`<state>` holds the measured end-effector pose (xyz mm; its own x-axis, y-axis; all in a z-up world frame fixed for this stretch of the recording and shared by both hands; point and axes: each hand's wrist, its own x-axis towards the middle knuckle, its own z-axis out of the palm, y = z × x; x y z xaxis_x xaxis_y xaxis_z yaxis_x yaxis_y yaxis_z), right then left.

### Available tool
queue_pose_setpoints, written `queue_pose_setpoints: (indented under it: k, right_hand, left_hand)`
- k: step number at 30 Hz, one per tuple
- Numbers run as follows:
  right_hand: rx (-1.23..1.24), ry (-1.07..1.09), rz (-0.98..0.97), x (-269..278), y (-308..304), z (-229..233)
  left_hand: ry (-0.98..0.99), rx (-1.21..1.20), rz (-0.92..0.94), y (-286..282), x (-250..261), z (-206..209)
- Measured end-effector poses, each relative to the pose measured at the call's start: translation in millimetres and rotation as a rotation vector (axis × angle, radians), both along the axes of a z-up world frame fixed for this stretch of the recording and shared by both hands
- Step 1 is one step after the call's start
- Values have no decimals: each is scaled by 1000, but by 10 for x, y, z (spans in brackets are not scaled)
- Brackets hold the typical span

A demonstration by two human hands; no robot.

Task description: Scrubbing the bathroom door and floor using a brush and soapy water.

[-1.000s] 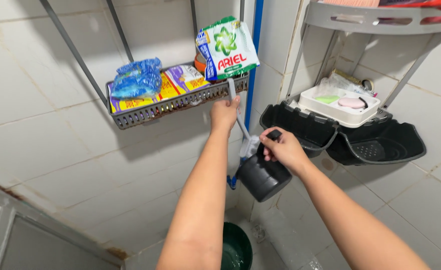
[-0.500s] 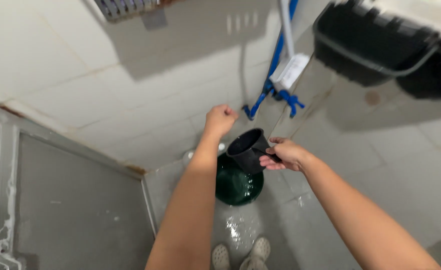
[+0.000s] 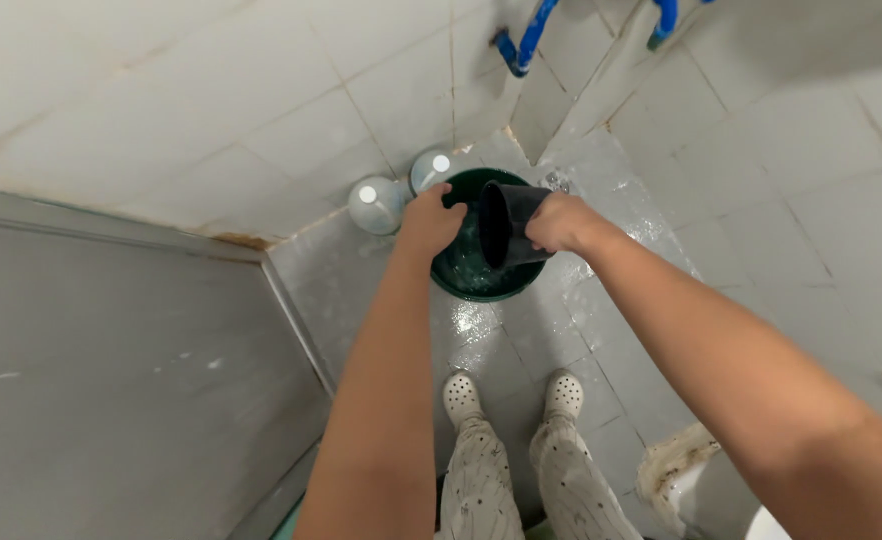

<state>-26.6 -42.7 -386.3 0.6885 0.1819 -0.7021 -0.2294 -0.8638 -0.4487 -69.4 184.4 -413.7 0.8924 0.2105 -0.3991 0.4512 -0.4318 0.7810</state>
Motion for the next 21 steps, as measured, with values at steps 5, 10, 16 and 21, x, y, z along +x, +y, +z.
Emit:
queue_pose_setpoints:
  k: [5, 10, 16, 21]
  right_hand:
    - [-236, -231, 205, -36, 45, -613]
    - [-340, -155, 256, -152, 89, -1383]
    - [-473, -325, 587, -151, 9, -2730]
    - [-576, -378, 822, -211, 75, -3403]
  left_hand:
    - [-187, 149, -11, 29, -65, -913]
    - [-194, 124, 48, -1, -270, -1730]
    - [-147, 105, 69, 34, -535, -2501]
    - [-193, 59, 103, -4, -573, -2739]
